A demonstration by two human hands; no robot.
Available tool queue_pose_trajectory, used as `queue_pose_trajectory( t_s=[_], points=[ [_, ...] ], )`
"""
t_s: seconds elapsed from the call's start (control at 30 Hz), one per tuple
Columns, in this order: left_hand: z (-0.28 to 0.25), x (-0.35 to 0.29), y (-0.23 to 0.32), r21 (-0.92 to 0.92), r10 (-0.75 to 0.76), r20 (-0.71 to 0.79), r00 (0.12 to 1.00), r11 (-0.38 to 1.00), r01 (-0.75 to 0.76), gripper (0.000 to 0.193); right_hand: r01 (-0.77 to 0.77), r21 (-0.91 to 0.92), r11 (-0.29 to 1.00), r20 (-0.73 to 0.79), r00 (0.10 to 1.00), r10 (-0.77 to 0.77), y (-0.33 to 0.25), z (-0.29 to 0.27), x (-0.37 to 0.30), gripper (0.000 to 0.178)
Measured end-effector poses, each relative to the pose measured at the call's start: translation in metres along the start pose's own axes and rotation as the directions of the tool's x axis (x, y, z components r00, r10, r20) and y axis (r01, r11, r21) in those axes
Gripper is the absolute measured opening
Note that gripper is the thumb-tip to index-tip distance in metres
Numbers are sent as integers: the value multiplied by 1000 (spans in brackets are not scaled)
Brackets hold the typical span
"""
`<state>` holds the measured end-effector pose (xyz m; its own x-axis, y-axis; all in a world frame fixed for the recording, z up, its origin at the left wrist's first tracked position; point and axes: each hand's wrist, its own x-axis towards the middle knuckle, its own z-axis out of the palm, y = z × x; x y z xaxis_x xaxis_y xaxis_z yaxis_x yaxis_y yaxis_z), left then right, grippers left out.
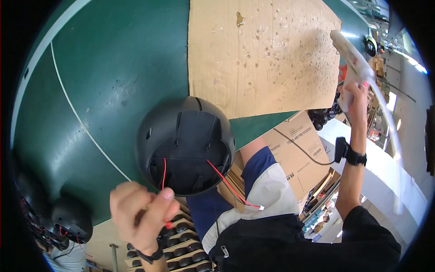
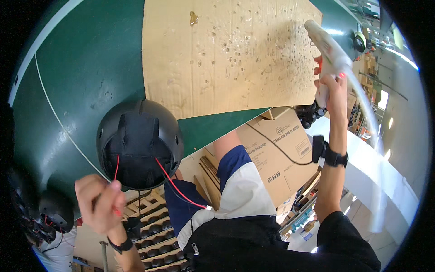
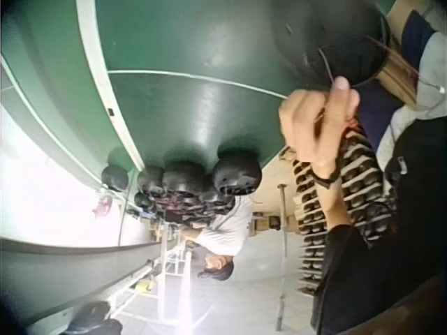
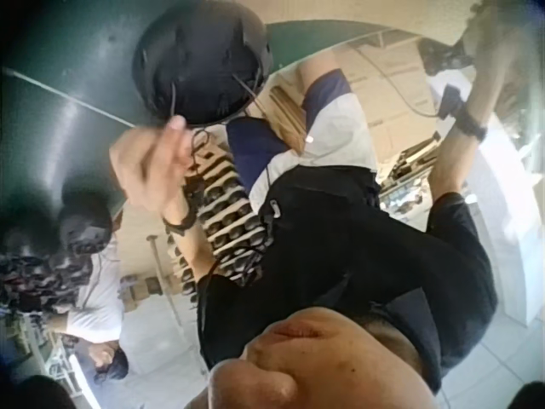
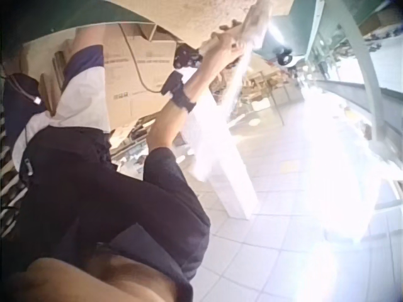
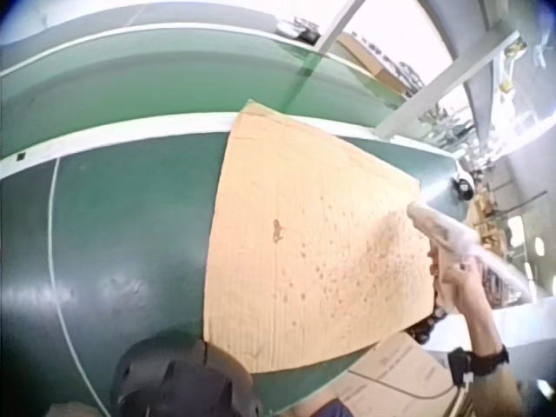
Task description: Apply hot glue to secure wires and connectors inside a black spherical electronic housing, then stack the finished components on a pallet.
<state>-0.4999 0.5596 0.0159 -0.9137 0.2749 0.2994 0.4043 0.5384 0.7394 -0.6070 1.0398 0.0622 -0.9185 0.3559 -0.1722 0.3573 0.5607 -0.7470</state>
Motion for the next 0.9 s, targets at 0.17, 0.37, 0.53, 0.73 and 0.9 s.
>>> queue_pose_trajectory(
  t_s=[0.17,0.37,0.53,0.73,0.9],
  points=[
    [-12,56,-28,-86,-12,36,999,996,15,23,-73,270,960,245,969,5,-31,3,-35,34],
    [-15,72,-48,-594,-151,219,964,763,254,11,-119,240,963,617,785,-57,-66,38,-106,47],
    [4,103,-48,-563,-98,135,986,811,158,9,-111,169,979,613,790,-17,-95,35,-145,38],
    [16,85,-43,-596,-447,165,879,665,450,12,375,306,875,773,439,-459,-108,110,-139,22],
    [22,89,-40,-647,-470,171,866,609,458,19,570,192,799,759,430,-490,-108,117,-146,31]
  ],
)
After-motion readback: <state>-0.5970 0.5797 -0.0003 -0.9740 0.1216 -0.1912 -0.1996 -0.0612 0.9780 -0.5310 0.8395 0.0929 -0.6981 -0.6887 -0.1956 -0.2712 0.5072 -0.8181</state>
